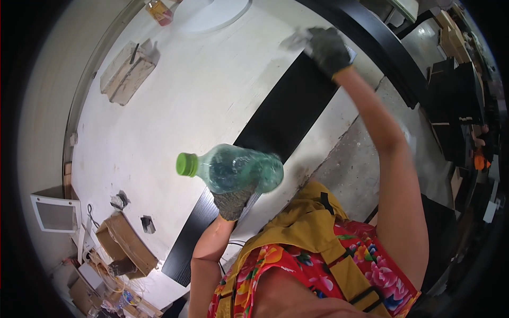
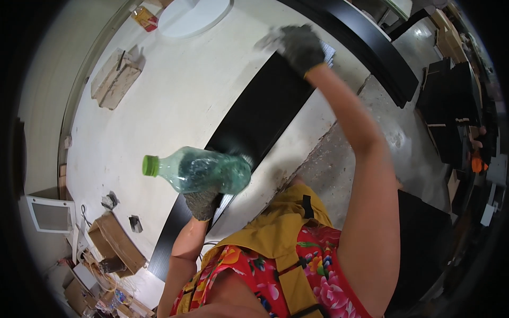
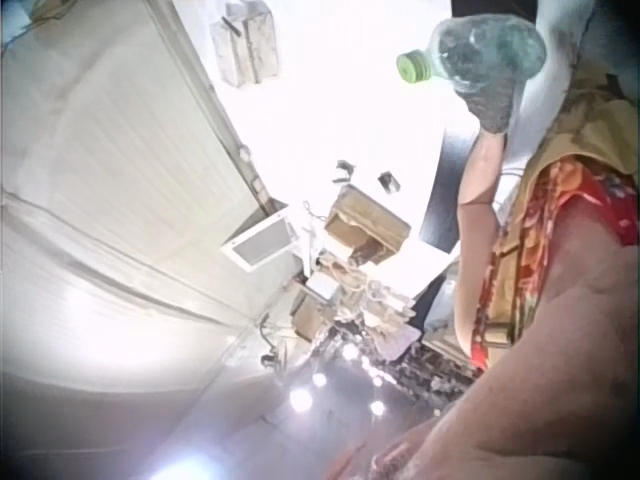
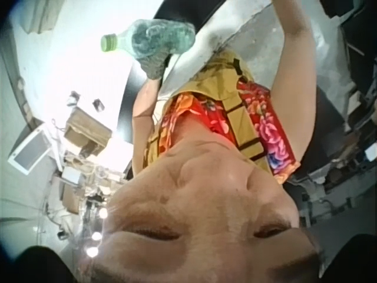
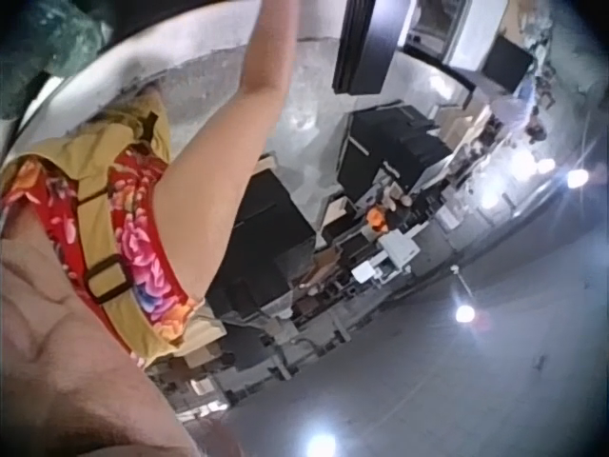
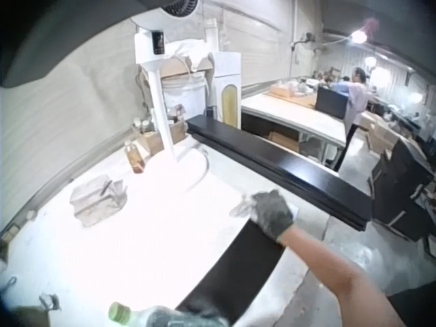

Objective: Cleaning and wiping down black wooden slats or furniture components using a cloth and liquid cleaner.

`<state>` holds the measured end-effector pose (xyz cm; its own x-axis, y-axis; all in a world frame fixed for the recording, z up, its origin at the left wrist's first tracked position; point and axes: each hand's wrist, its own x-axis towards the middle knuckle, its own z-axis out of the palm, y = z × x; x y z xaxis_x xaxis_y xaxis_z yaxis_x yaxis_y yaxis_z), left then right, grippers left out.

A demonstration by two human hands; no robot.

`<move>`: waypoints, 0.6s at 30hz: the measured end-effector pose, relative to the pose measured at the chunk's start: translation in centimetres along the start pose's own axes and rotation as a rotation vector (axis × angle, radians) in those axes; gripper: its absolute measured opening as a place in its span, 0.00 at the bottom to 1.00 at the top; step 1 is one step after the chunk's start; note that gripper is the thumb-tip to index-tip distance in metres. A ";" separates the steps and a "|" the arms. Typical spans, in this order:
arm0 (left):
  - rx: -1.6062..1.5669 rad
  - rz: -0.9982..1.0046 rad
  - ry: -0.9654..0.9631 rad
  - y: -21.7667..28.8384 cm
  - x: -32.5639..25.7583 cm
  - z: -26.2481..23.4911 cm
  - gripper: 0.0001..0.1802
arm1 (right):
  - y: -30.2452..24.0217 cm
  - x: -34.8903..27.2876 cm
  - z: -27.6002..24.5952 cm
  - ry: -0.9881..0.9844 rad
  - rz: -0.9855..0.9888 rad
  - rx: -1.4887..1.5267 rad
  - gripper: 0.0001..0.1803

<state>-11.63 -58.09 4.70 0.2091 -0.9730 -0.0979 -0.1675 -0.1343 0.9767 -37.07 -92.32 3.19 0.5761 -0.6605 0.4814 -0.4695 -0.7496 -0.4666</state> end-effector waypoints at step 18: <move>0.379 0.145 0.079 1.8 0.6 0.2 0.35 | 0.7 -0.2 -0.7 -0.050 0.167 -0.715 0.17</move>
<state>-12.00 -58.93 6.32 0.2286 -0.9714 0.0650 -0.5402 -0.0710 0.8385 -38.00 -92.76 3.30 0.4805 -0.7782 0.4043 -0.8655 -0.4953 0.0752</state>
